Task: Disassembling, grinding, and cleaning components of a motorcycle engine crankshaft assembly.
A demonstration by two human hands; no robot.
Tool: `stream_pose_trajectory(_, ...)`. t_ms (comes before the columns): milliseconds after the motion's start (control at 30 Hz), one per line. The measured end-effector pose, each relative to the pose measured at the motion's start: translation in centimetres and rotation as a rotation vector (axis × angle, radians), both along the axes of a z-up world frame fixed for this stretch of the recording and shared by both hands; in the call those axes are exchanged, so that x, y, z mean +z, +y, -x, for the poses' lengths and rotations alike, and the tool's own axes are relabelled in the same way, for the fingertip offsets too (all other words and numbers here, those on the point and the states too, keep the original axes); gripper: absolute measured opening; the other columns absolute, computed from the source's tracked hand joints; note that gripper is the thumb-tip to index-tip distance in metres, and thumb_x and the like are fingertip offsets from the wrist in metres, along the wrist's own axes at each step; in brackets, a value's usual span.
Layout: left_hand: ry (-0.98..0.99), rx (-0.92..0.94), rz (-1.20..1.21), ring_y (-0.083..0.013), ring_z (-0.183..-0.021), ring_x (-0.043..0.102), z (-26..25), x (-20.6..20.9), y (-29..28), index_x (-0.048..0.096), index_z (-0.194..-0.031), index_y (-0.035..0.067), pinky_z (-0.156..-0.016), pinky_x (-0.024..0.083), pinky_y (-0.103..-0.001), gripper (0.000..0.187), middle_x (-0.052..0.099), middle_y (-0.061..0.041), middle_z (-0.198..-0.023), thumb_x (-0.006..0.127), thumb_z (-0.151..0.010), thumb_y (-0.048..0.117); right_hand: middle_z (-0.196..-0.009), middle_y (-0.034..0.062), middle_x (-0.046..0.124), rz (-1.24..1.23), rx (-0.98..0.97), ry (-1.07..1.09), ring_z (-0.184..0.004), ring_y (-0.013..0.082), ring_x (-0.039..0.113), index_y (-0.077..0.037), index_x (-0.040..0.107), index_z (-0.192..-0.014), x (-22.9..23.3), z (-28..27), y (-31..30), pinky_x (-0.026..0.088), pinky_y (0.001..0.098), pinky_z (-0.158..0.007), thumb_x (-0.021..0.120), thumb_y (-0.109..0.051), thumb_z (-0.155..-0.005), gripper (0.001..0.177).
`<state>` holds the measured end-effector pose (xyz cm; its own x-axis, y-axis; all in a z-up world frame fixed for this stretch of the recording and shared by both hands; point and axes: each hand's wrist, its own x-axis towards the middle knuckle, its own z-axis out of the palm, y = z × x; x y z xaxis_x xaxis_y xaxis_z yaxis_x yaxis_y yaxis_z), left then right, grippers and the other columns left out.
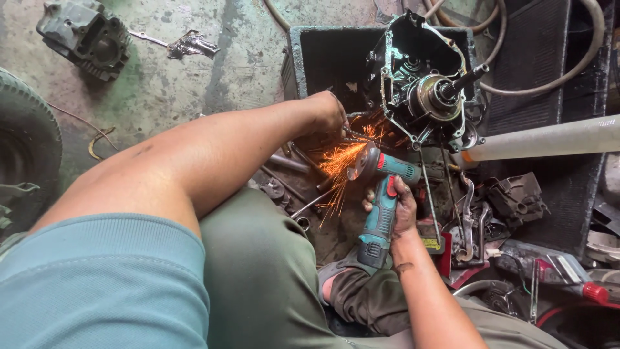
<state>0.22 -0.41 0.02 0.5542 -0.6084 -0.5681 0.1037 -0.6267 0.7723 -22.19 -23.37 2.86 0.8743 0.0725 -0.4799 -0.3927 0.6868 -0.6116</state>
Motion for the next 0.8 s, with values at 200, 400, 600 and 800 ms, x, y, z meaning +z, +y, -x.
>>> stream_pose_trajectory(200, 0.129, 0.159, 0.08, -0.0183, -0.09, 0.075, 0.5, 0.8, 0.6, 0.083, -0.1, 0.014, -0.082, 0.059, -0.034, 0.025, 0.081, -0.005, -0.099, 0.087, -0.075, 0.012, -0.088, 0.0095, 0.063, -0.035, -0.036, 0.003, -0.086, 0.0282, 0.061, -0.006, 0.066, -0.105, 1.4, -0.4, 1.2, 0.052, 0.0408, -0.066, 0.06, -0.036, -0.106, 0.03)
stream_pose_trajectory(400, -0.003, -0.042, 0.003, -0.0157, -0.095, 0.073, -0.3, 0.1, 0.2, 0.081, -0.102, 0.019, -0.085, 0.057, -0.032, 0.028, 0.078, 0.0, -0.103, 0.089, -0.075, 0.023, -0.09, 0.0091, 0.064, -0.027, 0.004, -0.006, -0.087, 0.0295, 0.062, -0.006, 0.064, -0.101, -0.7, 0.0, -0.1, 0.054, 0.0423, -0.068, 0.06, -0.036, -0.107, 0.031)
stream_pose_trajectory(600, -0.194, -0.231, -0.148, -0.0181, -0.097, 0.073, -0.4, 0.3, -0.3, 0.077, -0.109, 0.026, -0.09, 0.056, -0.032, 0.03, 0.075, 0.001, -0.107, 0.082, -0.082, 0.037, -0.088, 0.0106, 0.063, 0.063, -0.014, 0.04, -0.083, 0.0304, 0.062, -0.007, 0.062, -0.099, -1.4, 0.0, -0.1, 0.054, 0.0428, -0.066, 0.061, -0.036, -0.106, 0.03)
stream_pose_trajectory(800, -0.019, 0.02, 0.103, -0.017, -0.086, 0.072, -1.0, -5.7, -1.0, 0.079, -0.102, 0.022, -0.077, 0.056, -0.032, 0.014, 0.077, -0.003, -0.1, 0.073, -0.09, 0.025, -0.09, 0.0075, 0.064, 0.027, -0.075, 0.072, -0.082, 0.0294, 0.062, -0.01, 0.062, -0.098, -1.6, 1.4, -0.8, 0.054, 0.0417, -0.064, 0.064, -0.036, -0.101, 0.026)
